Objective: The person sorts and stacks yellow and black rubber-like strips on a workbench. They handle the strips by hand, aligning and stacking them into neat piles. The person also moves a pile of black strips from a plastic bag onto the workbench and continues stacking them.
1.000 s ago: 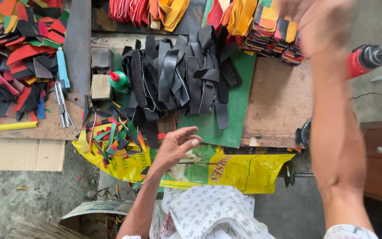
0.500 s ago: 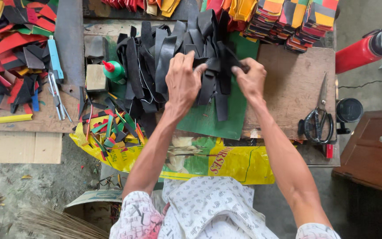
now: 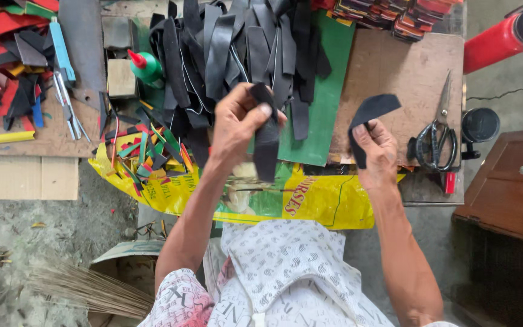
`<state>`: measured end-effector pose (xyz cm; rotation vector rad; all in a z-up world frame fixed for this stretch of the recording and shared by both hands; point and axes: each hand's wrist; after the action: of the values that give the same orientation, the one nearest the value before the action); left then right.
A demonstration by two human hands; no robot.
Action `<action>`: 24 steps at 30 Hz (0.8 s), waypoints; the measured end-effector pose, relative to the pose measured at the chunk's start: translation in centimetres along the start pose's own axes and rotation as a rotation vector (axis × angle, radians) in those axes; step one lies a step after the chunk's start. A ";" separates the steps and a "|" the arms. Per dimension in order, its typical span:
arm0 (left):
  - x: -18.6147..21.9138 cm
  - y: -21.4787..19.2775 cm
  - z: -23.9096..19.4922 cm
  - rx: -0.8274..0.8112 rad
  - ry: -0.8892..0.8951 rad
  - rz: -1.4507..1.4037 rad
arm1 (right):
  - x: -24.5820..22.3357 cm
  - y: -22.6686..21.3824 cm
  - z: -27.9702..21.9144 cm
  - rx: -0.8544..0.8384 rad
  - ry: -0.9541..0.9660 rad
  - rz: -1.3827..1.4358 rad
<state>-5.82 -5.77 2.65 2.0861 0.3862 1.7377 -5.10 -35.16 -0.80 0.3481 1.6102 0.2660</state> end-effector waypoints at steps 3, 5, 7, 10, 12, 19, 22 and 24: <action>-3.0 2.4 -1.1 0.127 -0.081 -0.032 | 1.5 1.5 -1.7 -0.109 0.030 -0.069; -5.0 3.3 -1.5 0.186 -0.038 -0.022 | 2.1 2.4 -2.6 -0.116 0.073 -0.058; -6.6 3.3 -1.4 0.195 -0.005 -0.006 | 1.9 3.4 -3.0 -0.144 0.046 -0.052; -8.2 2.5 -1.5 0.153 -0.021 0.034 | 1.3 4.5 -3.7 -0.201 -0.011 -0.065; -8.8 2.1 -1.5 0.130 -0.073 0.087 | 0.8 4.9 -4.1 -0.223 0.040 -0.084; -10.4 3.4 -2.1 0.048 0.034 0.317 | 2.3 5.5 -5.1 -0.230 -0.201 -0.722; -10.8 3.8 -1.6 0.134 0.081 0.292 | 3.5 5.0 -4.4 -0.183 -0.202 -0.550; -10.9 3.6 -1.2 0.305 -0.035 0.260 | 4.0 4.2 -4.0 -0.132 0.052 -0.241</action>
<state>-9.17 -13.68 -4.99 2.4735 0.4060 1.8818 -8.99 -29.59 -2.67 0.0449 1.6585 0.1965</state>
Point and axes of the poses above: each hand's wrist, its own z-axis towards the middle knuckle, its own y-axis out of the palm, x = y × z, and after that the axes turned 10 degrees about -y, right-handed
